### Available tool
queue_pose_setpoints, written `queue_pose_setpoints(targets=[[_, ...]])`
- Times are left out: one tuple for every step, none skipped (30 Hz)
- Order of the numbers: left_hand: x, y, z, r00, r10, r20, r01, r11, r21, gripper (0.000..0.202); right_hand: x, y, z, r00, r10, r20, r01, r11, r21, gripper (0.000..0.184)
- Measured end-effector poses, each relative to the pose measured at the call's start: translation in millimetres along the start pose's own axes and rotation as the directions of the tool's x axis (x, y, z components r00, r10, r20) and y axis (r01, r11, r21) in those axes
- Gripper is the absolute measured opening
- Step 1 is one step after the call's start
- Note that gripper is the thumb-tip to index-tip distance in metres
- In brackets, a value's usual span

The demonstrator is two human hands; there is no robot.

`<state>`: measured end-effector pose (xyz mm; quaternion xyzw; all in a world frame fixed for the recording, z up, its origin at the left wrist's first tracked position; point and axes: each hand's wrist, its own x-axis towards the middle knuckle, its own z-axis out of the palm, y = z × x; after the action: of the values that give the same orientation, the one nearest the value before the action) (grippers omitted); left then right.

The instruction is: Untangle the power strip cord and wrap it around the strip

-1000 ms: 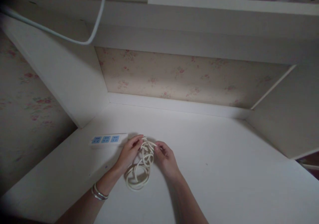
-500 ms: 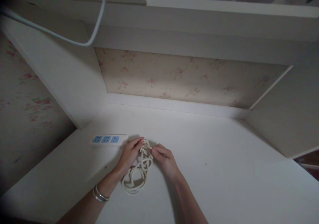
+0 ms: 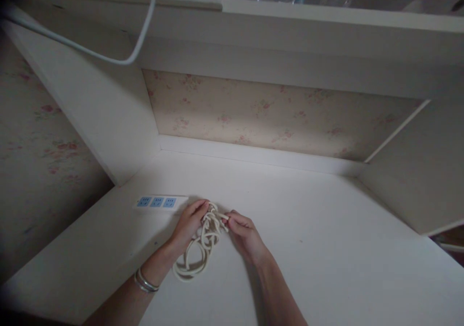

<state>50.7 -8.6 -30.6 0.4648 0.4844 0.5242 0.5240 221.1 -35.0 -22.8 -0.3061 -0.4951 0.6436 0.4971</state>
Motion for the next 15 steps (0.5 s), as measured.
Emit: queue_pose_setpoints(targets=[[-1, 1, 0.1, 1.000, -0.017, 0.000, 0.017, 1.000, -0.025, 0.029, 0, 0, 0, 1.000, 0.006, 0.006, -0.006, 1.000, 0.003, 0.029], [-1, 1, 0.0, 0.999, -0.037, 0.001, 0.037, 0.998, -0.046, 0.029, 0, 0, 0, 1.000, 0.012, 0.011, -0.012, 1.000, 0.005, 0.029], [-2, 2, -0.2, 0.998, -0.063, 0.002, 0.063, 0.996, -0.068, 0.029, 0, 0, -1, 1.000, 0.016, 0.014, -0.016, 1.000, 0.007, 0.029], [-2, 3, -0.6, 0.996, -0.092, 0.003, 0.092, 0.991, -0.094, 0.029, 0, -1, -1, 1.000, 0.020, 0.013, -0.020, 1.000, 0.011, 0.029], [-3, 4, -1.2, 0.993, -0.118, 0.007, 0.118, 0.985, -0.126, 0.029, 1, -1, -2, 1.000, 0.025, 0.005, -0.025, 0.999, 0.020, 0.028], [-3, 5, -1.9, 0.990, -0.141, 0.021, 0.143, 0.976, -0.164, 0.030, 2, 0, -3, 1.000, 0.029, -0.010, -0.029, 0.999, 0.038, 0.027], [-3, 5, -2.7, 0.986, -0.160, 0.037, 0.164, 0.965, -0.207, 0.029, 3, 0, -3, 0.999, 0.031, -0.034, -0.028, 0.997, 0.067, 0.026], [-2, 6, -3.6, 0.983, -0.177, 0.050, 0.184, 0.950, -0.252, 0.028, 4, 1, -4, 0.998, 0.031, -0.062, -0.025, 0.994, 0.103, 0.024], [-2, 7, -4.4, 0.979, -0.193, 0.059, 0.202, 0.934, -0.294, 0.028, 5, 1, -5, 0.995, 0.032, -0.091, -0.019, 0.990, 0.143, 0.023], [-1, 7, -5.3, 0.975, -0.211, 0.064, 0.220, 0.918, -0.330, 0.027, 6, 2, -5, 0.993, 0.036, -0.116, -0.014, 0.983, 0.182, 0.022], [-1, 8, -6.0, 0.971, -0.229, 0.069, 0.238, 0.902, -0.360, 0.028, 7, 3, -6, 0.990, 0.045, -0.137, -0.015, 0.977, 0.215, 0.022], [0, 9, -6.7, 0.965, -0.250, 0.074, 0.259, 0.886, -0.384, 0.028, 8, 3, -6, 0.987, 0.058, -0.152, -0.020, 0.971, 0.239, 0.021], [1, 9, -7.3, 0.959, -0.269, 0.089, 0.282, 0.870, -0.405, 0.027, 8, 4, -6, 0.984, 0.071, -0.161, -0.028, 0.967, 0.252, 0.020], [1, 10, -7.7, 0.950, -0.287, 0.121, 0.311, 0.851, -0.423, 0.026, 8, 4, -6, 0.983, 0.079, -0.166, -0.034, 0.965, 0.258, 0.020], [1, 11, -8.1, 0.939, -0.302, 0.162, 0.343, 0.831, -0.438, 0.023, 8, 4, -6, 0.983, 0.083, -0.165, -0.038, 0.965, 0.259, 0.020]])
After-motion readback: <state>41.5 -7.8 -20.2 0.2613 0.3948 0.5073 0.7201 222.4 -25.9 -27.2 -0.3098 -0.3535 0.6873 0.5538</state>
